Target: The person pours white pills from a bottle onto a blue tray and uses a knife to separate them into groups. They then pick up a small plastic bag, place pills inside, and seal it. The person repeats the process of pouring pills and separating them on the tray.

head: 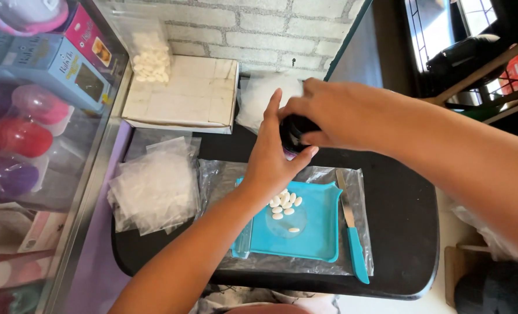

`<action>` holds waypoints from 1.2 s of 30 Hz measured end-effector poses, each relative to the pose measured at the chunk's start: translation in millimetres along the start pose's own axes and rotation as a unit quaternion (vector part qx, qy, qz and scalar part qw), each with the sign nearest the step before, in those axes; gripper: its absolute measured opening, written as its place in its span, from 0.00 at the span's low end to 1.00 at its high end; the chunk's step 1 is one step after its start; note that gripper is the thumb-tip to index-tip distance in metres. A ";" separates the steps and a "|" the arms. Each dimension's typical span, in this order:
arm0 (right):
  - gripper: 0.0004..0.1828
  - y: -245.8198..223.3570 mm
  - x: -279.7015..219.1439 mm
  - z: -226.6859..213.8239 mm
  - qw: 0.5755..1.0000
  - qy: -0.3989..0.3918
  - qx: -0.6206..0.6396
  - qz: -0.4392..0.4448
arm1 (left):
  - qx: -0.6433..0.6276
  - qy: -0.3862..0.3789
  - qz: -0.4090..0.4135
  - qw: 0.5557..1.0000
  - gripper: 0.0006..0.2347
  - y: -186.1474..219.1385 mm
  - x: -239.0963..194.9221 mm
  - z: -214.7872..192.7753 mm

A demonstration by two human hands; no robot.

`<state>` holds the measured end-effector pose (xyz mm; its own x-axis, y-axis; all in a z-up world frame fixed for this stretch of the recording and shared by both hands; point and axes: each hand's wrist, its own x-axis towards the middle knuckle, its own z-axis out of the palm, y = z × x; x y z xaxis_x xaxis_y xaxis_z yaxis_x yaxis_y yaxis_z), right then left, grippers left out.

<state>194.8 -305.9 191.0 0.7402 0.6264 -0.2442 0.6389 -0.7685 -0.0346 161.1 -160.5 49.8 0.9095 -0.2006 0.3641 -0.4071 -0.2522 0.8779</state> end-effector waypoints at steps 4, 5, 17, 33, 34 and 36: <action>0.30 -15.7 4.3 -12.2 0.987 -0.054 -0.068 0.139 | -0.015 0.021 0.053 0.998 0.47 -0.2 -4.8 3.9; 0.30 -16.7 4.9 -14.0 0.978 -0.077 -0.094 0.168 | -0.022 0.021 0.053 0.998 0.47 0.5 -3.7 3.3; 0.29 -17.5 -3.6 -26.4 0.962 -0.175 -0.097 0.188 | -0.018 0.025 0.082 0.996 0.47 -6.4 -3.2 4.9; 0.32 -7.2 -5.7 -3.8 0.999 0.000 0.010 0.050 | -0.018 0.005 0.020 1.000 0.49 -0.3 -1.8 3.4; 0.32 -6.6 -5.6 -2.9 0.999 0.000 0.010 0.050 | -0.018 0.006 0.021 1.000 0.49 -0.3 -1.8 4.5; 0.30 -6.4 -5.7 -0.8 0.998 0.001 0.001 0.059 | -0.019 0.021 0.026 0.999 0.48 -0.1 -3.1 6.7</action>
<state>186.6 -304.4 193.4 0.8103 0.5322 -0.2450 0.5473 -0.8369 -0.0078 157.7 -166.2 46.6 0.8904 -0.1732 0.4210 -0.4508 -0.2062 0.8685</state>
